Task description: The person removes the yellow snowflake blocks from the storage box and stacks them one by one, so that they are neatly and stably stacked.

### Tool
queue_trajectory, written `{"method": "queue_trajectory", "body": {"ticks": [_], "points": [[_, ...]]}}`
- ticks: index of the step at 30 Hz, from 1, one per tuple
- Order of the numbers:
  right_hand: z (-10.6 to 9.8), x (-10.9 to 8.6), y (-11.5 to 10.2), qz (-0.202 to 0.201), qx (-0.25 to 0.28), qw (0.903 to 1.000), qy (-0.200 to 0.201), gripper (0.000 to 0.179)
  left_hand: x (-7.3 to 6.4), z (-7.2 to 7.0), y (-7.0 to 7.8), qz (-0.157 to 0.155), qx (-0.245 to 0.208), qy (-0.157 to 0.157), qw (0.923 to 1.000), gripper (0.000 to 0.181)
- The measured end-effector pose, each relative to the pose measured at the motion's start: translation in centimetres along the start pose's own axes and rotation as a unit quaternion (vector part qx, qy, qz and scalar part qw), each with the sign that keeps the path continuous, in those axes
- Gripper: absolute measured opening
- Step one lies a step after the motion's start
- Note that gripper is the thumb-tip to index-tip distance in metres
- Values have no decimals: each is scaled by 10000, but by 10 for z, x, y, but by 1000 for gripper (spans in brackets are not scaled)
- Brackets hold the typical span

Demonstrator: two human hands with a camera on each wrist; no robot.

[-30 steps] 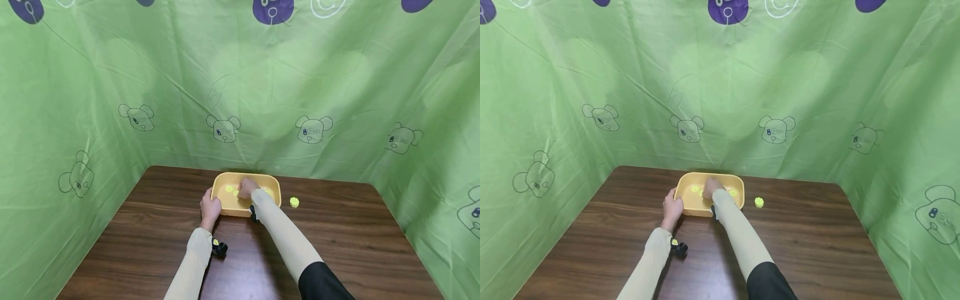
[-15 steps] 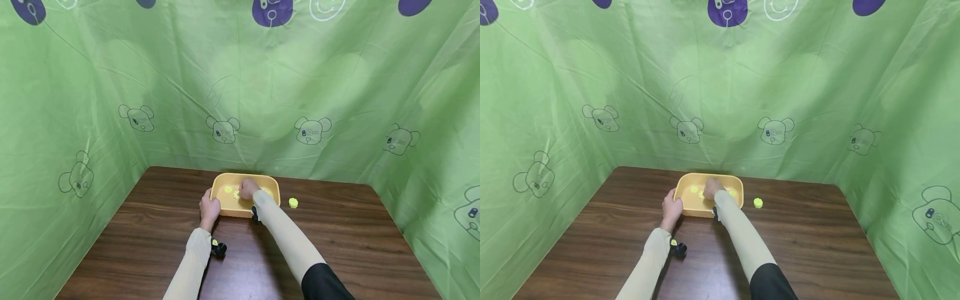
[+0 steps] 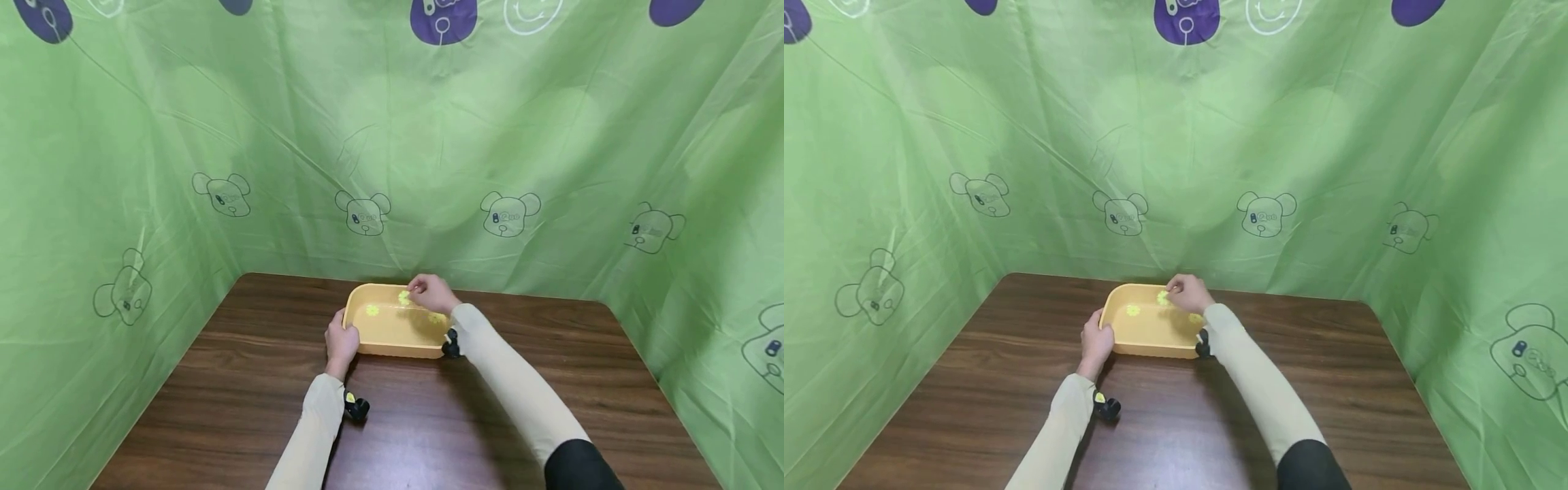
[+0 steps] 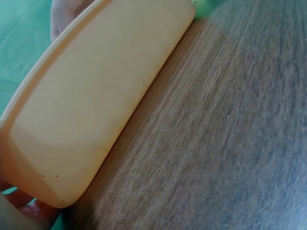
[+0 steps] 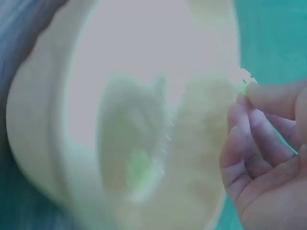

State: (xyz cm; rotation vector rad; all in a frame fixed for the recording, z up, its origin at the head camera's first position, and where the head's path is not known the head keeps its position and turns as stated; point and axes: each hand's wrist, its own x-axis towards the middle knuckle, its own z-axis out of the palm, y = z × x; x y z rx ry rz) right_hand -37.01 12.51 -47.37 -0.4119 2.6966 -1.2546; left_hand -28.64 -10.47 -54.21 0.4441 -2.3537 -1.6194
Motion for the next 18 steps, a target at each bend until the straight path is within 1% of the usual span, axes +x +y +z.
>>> {"method": "queue_trajectory", "body": {"ticks": [5, 8, 10, 14, 18], "points": [[-44, -18, 10, 253, 601, 9976, 226, 19, -1, -1, 1, -8, -11, -6, 10000, 47], [-68, -30, 22, 333, 920, 9947, 328, 23, -1, -2, 2, -45, -49, -18, 10000, 47], [-81, -37, 32, 369, 1026, 9933, 371, 25, -2, -2, 3, -67, -69, -30, 9999, 47], [-102, -52, 56, 492, 903, 9942, 324, 25, -3, -2, 3, -103, -76, -89, 9999, 46], [-112, -65, 80, 498, 355, 9981, -76, 23, -5, -2, 4, -87, -87, -78, 9999, 46]]}}
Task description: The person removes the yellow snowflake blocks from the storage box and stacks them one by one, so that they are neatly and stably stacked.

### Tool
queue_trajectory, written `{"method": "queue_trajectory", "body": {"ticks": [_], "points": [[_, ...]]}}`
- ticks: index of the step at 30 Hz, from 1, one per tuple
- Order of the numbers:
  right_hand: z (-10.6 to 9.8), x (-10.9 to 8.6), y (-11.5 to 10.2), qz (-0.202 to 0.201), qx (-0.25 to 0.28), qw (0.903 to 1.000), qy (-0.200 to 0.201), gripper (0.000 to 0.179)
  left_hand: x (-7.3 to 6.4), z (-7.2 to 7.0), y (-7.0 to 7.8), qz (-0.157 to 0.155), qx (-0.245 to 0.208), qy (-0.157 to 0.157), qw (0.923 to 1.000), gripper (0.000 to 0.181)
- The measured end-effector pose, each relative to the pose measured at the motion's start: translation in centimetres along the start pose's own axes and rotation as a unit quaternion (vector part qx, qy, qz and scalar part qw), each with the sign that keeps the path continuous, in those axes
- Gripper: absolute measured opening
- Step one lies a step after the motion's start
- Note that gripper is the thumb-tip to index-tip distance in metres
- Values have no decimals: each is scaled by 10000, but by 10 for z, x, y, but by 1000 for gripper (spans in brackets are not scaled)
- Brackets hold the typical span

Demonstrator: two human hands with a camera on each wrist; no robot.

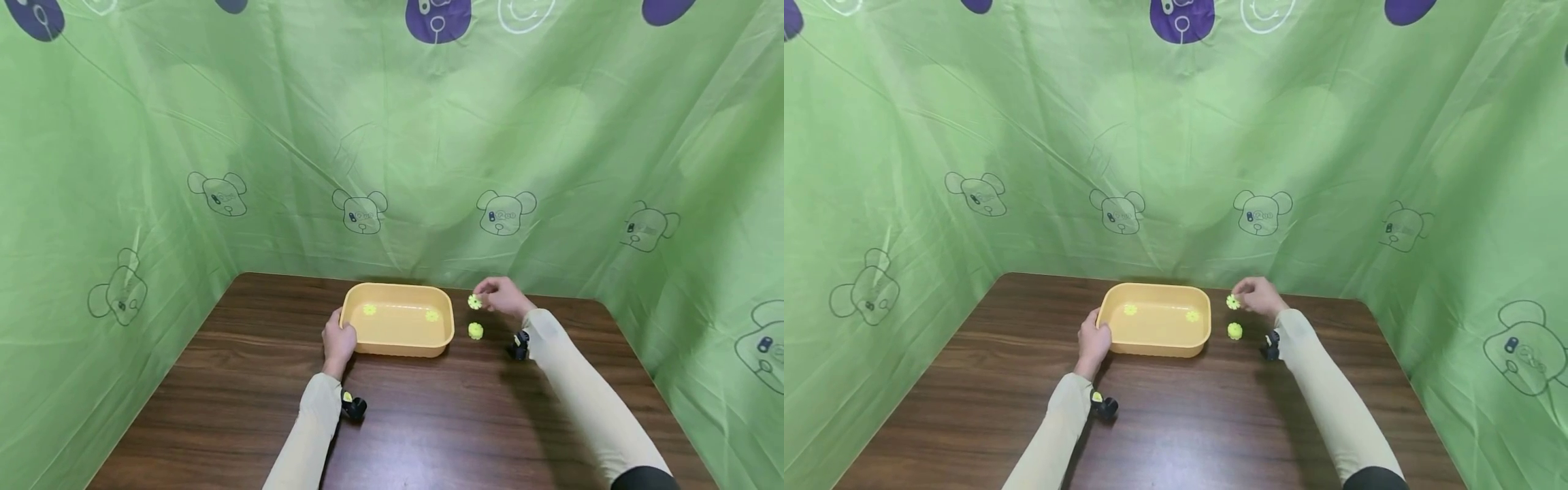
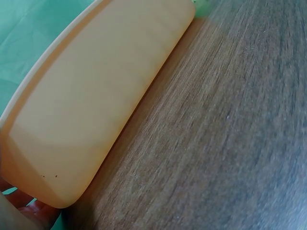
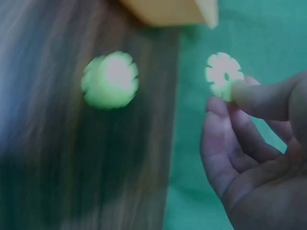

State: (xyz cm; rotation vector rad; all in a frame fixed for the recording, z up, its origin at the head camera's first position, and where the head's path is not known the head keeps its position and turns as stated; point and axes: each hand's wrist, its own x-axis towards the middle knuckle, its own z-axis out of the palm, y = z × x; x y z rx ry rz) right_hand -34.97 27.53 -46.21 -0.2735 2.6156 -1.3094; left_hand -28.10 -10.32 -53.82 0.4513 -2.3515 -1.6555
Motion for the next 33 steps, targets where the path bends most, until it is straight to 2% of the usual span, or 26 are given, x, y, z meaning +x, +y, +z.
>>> {"method": "queue_trajectory", "body": {"ticks": [4, 8, 18, 28, 33], "points": [[1, -7, 16, 61, -406, 9982, -434, 19, -1, -1, -1, 26, -6, 52, 10000, 46], [8, -7, 25, 166, -653, 9959, -601, 14, -1, -1, -2, 27, 4, 51, 10000, 46], [18, -5, 27, 282, -1184, 9909, -566, 10, -3, 3, -4, 60, 40, 132, 9999, 47], [24, -6, 30, 42, -1794, 9830, -397, 10, -6, 4, -5, 37, 14, 128, 9999, 46], [24, -5, 32, 53, -1892, 9806, -503, 14, -4, 4, -5, 15, 11, 117, 9999, 46]]}}
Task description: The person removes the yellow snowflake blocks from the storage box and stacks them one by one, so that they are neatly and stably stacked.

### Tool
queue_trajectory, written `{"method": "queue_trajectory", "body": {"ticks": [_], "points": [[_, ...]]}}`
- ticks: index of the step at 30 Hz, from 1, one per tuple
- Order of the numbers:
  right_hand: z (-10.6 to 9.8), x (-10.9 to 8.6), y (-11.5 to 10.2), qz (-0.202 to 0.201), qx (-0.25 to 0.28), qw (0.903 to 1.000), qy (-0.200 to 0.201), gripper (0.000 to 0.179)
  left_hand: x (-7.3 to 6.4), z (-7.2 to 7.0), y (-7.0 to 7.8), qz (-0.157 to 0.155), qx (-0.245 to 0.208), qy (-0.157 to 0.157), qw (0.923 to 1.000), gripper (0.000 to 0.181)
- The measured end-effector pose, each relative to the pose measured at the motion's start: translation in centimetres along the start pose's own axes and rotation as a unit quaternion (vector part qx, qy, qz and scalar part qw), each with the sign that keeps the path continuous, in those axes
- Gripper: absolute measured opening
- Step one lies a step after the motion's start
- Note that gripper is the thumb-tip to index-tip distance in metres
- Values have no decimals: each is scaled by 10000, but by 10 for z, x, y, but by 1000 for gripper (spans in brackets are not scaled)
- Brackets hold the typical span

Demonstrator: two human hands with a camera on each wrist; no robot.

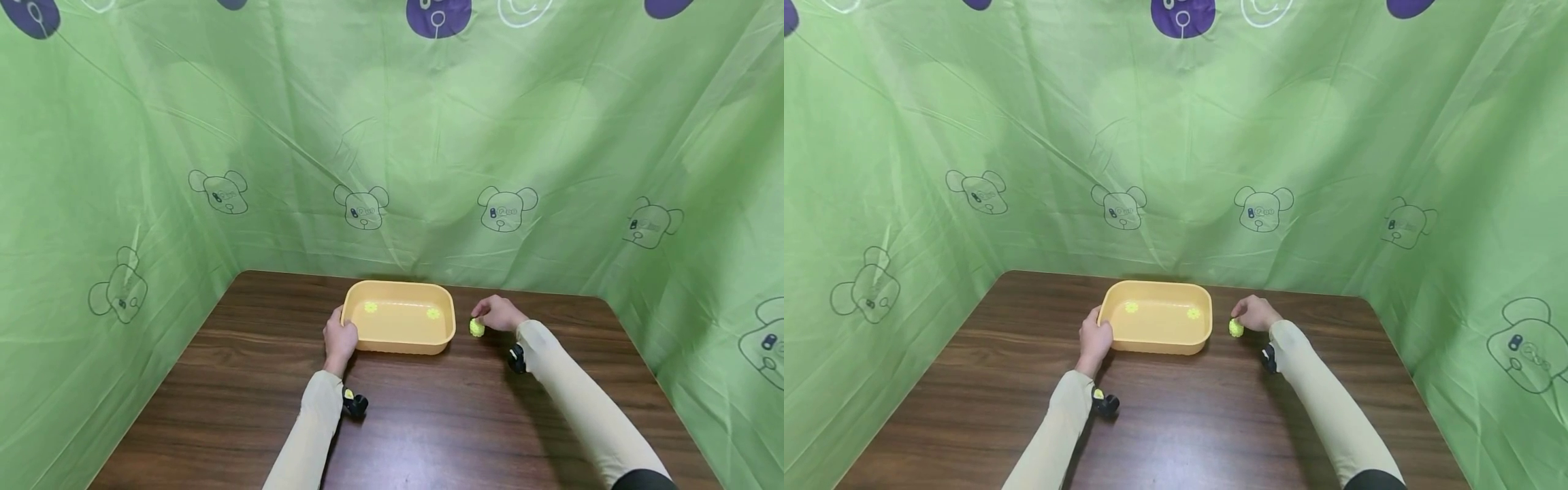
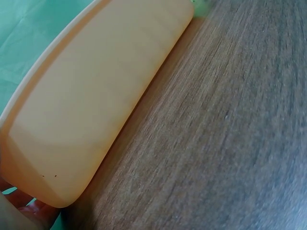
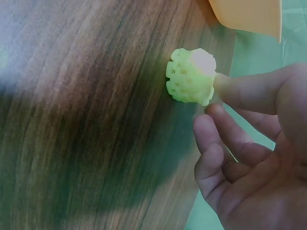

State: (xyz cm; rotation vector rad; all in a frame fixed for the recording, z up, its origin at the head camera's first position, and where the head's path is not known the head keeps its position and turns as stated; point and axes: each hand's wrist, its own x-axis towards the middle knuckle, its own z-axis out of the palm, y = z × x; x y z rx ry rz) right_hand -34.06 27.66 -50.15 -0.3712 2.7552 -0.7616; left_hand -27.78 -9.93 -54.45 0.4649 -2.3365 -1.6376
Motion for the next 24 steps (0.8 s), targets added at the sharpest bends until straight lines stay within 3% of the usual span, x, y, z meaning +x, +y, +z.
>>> {"method": "queue_trajectory", "body": {"ticks": [24], "points": [[2, 0, -3, 184, 41, 9998, -81, 14, 8, 1, -2, -16, -68, -74, 9999, 48]]}}
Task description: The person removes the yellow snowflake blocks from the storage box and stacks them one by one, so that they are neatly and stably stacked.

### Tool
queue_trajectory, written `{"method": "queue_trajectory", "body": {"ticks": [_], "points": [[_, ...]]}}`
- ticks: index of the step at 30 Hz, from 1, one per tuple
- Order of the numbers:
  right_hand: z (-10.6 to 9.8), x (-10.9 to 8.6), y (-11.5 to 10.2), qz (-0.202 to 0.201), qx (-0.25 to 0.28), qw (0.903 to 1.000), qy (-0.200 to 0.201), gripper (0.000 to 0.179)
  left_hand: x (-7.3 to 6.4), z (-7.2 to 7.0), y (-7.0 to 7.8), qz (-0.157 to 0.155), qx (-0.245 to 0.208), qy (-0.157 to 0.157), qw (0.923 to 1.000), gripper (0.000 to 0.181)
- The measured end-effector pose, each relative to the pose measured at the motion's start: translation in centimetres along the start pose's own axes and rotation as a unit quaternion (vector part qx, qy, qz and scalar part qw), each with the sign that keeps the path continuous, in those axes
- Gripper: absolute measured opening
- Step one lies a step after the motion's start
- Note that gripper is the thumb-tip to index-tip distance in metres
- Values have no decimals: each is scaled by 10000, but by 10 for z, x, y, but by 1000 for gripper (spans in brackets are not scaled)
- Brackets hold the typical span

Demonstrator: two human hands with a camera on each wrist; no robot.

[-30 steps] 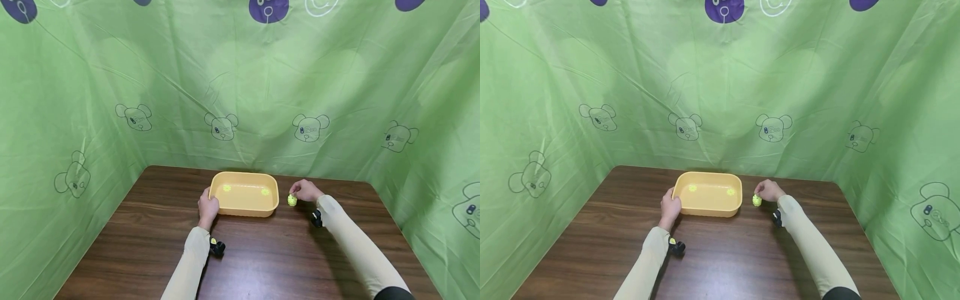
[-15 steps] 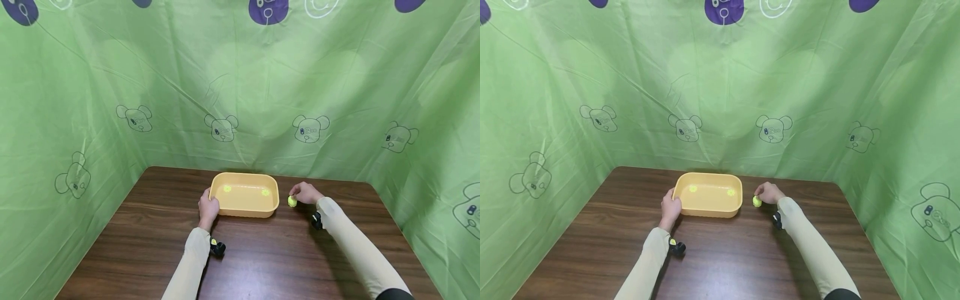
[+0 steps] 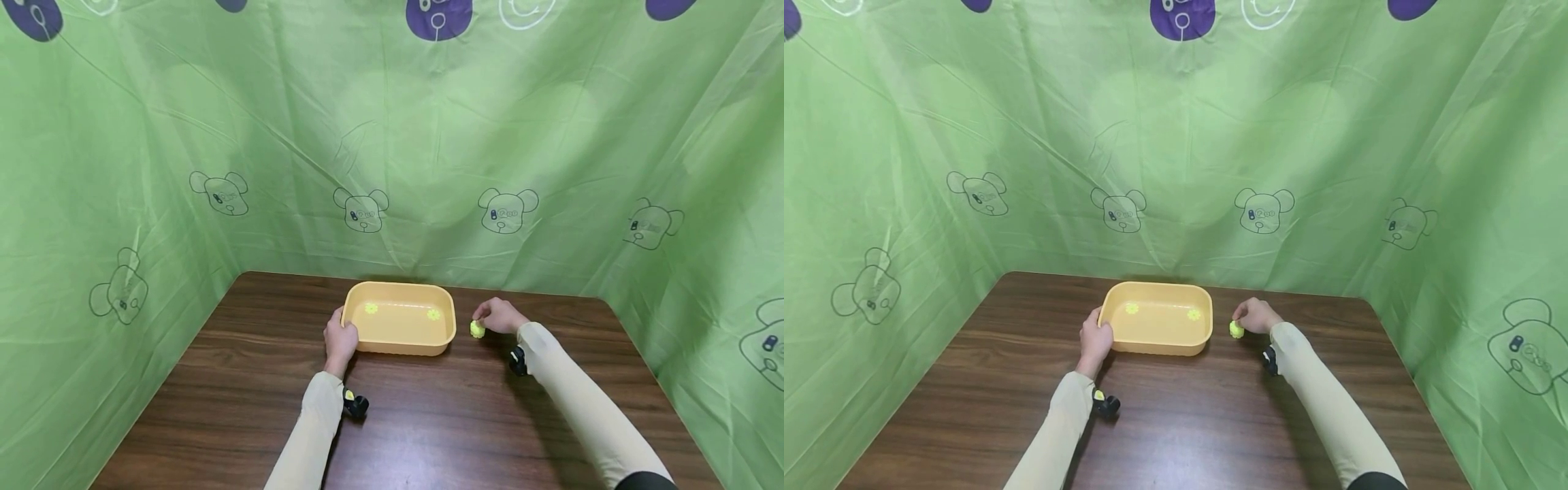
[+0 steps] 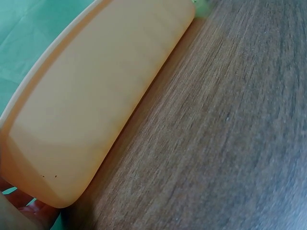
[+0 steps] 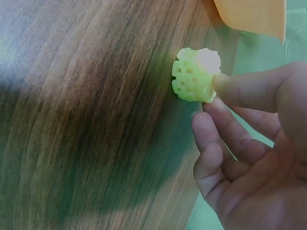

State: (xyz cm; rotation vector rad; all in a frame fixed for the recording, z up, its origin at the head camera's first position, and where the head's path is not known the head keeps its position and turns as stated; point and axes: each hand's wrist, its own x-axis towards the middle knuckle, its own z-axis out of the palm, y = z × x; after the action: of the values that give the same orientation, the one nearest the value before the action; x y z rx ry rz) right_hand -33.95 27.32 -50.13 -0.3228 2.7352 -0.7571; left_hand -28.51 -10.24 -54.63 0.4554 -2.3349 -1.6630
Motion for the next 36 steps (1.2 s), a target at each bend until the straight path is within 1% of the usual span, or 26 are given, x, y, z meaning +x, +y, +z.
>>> {"method": "queue_trajectory", "body": {"ticks": [6, 9, 12, 16, 19, 22, 25, 29, 32, 36], "points": [[0, -1, -1, 57, 56, 10000, -34, 14, -1, 1, 0, 75, 38, 56, 9999, 47], [0, -1, -3, 42, 66, 9999, 86, 15, -1, 1, 1, 79, 24, 63, 9999, 47], [-1, 4, -9, -15, 54, 9990, 451, 17, -1, 0, 3, 33, 7, 26, 10000, 47], [-3, 15, -27, -132, 200, 9931, 1148, 21, -1, -1, 3, -17, 12, -13, 10000, 47], [-5, 24, -49, -268, 382, 9866, 1565, 21, -1, -1, 2, -22, 16, -20, 10000, 48], [-5, 33, -75, -423, 442, 9833, 1712, 19, -1, -1, 1, -28, 29, -4, 10000, 47], [-4, 41, -107, -514, 470, 9848, 1593, 18, -1, -1, 1, -19, 36, 6, 10000, 47], [2, 52, -146, -562, 404, 9893, 1281, 18, -1, 0, 2, 16, 24, 11, 10000, 46], [13, 63, -168, -608, 83, 9939, 913, 16, -2, 0, 3, 66, 68, 45, 9999, 47], [35, 76, -187, -668, -419, 9966, 249, 16, -4, 0, 4, 91, 140, 55, 9998, 47]]}}
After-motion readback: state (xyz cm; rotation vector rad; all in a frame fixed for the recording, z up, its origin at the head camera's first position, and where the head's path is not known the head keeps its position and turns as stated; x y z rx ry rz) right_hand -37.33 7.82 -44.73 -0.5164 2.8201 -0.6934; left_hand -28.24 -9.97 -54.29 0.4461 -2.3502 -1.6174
